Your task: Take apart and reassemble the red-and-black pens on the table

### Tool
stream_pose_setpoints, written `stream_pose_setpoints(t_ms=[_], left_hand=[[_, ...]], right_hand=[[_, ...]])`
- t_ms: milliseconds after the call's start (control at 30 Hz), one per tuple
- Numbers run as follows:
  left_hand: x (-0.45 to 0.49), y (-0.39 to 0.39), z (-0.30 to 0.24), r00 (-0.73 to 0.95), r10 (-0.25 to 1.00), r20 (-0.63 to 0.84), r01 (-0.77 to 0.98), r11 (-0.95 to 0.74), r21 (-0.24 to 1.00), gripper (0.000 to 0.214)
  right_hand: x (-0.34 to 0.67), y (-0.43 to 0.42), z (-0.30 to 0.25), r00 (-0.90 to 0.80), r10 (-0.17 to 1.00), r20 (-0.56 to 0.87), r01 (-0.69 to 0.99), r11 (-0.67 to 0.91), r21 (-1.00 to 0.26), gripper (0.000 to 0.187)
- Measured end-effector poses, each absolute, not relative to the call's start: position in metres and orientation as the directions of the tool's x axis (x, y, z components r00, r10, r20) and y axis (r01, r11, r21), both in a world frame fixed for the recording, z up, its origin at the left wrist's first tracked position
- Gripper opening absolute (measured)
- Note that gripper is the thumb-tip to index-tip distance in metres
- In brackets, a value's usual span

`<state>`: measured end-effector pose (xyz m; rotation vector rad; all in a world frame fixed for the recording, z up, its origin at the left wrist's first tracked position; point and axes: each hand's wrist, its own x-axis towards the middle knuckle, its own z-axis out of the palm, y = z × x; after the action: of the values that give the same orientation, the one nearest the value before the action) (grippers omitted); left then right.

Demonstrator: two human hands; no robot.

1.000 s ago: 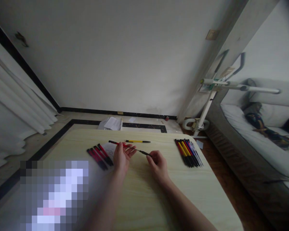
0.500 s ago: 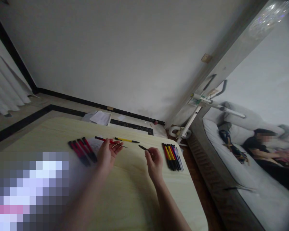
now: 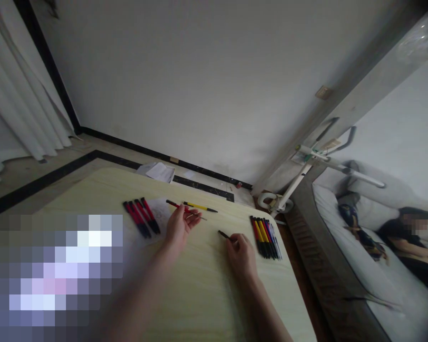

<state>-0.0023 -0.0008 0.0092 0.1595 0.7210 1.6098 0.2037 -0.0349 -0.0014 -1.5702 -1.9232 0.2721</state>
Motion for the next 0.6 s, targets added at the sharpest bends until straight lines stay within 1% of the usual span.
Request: stream_pose_setpoints(t_ms=[233, 400, 600], left_hand=[[-0.0003, -0.0011, 0.0078, -0.185, 0.943, -0.278, -0.834, 0.0, 0.552, 0.018], [-0.0003, -0.0009, 0.0072, -0.181, 0.949, -0.257, -0.828, -0.006, 0.561, 0.019], [0.0, -0.0002, 0.0059, -0.185, 0.942, -0.279, -0.817, 0.01, 0.576, 0.02]], right_hand=[[0.202, -0.0363, 0.0025, -0.182, 0.923, 0.339, 0.869, 0.312, -0.384, 0.014], [0.202, -0.0357, 0.0019, -0.173, 0.931, 0.322, 0.884, 0.29, -0.366, 0.012], [0.2028, -0.035, 0.0007, -0.175, 0.933, 0.314, 0.884, 0.289, -0.367, 0.013]])
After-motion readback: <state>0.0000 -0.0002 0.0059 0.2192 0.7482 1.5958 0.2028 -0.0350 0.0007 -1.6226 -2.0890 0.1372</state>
